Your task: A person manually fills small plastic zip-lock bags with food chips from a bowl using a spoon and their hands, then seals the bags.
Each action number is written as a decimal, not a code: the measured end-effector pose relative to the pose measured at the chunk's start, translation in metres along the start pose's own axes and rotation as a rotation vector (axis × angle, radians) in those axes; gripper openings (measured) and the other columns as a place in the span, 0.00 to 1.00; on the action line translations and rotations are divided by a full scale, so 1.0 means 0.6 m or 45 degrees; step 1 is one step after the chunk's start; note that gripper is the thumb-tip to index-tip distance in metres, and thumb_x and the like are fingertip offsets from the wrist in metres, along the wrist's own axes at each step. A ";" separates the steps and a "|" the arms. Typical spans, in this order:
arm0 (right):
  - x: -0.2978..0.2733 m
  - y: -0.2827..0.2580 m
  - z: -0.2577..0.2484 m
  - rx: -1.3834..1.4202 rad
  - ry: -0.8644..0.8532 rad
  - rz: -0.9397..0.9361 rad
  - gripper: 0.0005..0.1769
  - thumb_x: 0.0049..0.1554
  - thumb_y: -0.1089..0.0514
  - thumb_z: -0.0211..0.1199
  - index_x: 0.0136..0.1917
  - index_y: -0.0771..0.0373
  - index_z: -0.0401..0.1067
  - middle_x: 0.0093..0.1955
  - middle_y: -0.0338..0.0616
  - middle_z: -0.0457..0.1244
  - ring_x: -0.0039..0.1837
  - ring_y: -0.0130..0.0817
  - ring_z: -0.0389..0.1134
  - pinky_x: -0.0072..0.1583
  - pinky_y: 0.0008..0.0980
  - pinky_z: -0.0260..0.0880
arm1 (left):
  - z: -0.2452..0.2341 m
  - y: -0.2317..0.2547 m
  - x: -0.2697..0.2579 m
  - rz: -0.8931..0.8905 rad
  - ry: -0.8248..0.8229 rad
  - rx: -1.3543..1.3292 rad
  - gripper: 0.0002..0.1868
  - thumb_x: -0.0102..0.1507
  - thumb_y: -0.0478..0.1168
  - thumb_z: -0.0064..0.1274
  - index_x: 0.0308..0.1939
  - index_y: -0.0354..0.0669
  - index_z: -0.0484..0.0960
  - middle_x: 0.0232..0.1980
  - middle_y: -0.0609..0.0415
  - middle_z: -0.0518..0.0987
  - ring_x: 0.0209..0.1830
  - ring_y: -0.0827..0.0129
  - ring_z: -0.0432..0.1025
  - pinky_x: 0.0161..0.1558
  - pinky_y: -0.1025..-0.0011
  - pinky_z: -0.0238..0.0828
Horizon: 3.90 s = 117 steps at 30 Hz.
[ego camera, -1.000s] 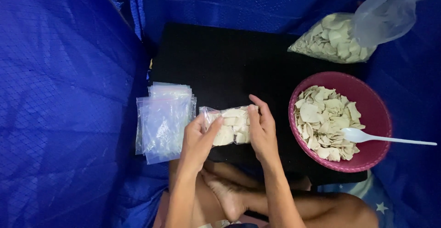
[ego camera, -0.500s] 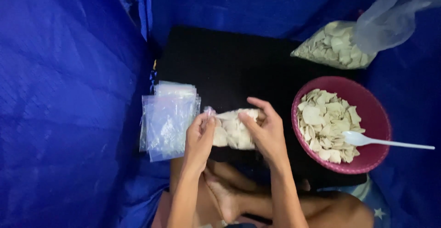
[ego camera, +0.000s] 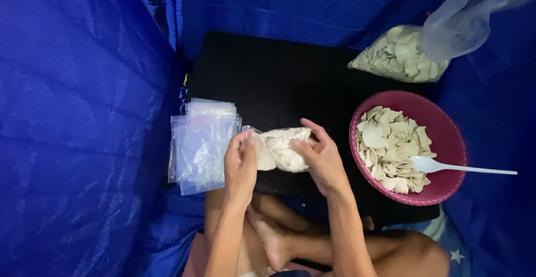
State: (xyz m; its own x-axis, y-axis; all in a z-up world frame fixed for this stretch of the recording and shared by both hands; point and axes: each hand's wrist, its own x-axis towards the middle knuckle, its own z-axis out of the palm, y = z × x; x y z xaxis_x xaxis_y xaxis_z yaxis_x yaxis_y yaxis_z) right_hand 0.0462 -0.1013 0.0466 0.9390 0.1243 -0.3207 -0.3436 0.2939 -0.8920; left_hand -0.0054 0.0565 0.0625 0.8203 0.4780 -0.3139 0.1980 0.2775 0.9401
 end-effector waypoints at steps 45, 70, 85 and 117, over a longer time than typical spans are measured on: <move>0.029 -0.065 0.029 -0.374 -0.265 -0.026 0.25 0.61 0.59 0.59 0.71 0.65 0.65 0.43 0.56 0.68 0.23 0.27 0.62 0.17 0.17 0.60 | 0.031 -0.040 -0.032 -0.293 -0.617 -0.903 0.41 0.65 0.71 0.27 0.74 0.51 0.61 0.72 0.39 0.68 0.69 0.40 0.65 0.62 0.39 0.66; -0.158 -0.176 -0.140 -1.186 0.190 -0.749 0.15 0.57 0.68 0.62 0.59 0.69 0.73 0.48 0.47 0.73 0.43 0.30 0.74 0.43 0.22 0.73 | 0.116 -0.044 -0.017 -0.097 -0.587 -1.019 0.35 0.67 0.55 0.38 0.71 0.35 0.63 0.62 0.38 0.74 0.63 0.42 0.71 0.57 0.55 0.72; -0.223 -0.155 -0.160 -1.561 -0.038 -0.689 0.12 0.53 0.61 0.65 0.52 0.61 0.78 0.43 0.38 0.69 0.39 0.30 0.66 0.40 0.26 0.67 | 0.155 -0.063 -0.024 -0.003 -0.614 -0.965 0.32 0.70 0.55 0.34 0.70 0.35 0.65 0.61 0.42 0.76 0.59 0.48 0.74 0.52 0.59 0.76; -0.229 0.098 -0.106 -0.280 0.175 -0.248 0.08 0.54 0.69 0.70 0.46 0.65 0.73 0.44 0.51 0.72 0.40 0.33 0.74 0.44 0.31 0.77 | 0.071 -0.107 -0.042 0.064 -0.448 -1.035 0.36 0.71 0.61 0.31 0.75 0.42 0.52 0.69 0.27 0.67 0.65 0.29 0.66 0.62 0.36 0.66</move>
State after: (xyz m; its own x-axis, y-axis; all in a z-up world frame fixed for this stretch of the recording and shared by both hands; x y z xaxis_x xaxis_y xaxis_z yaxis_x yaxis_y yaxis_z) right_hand -0.1020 -0.1612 0.0177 0.9853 -0.0479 -0.1643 -0.1598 0.0861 -0.9834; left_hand -0.0158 -0.0090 0.0157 0.9617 0.2587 -0.0902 -0.1751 0.8334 0.5241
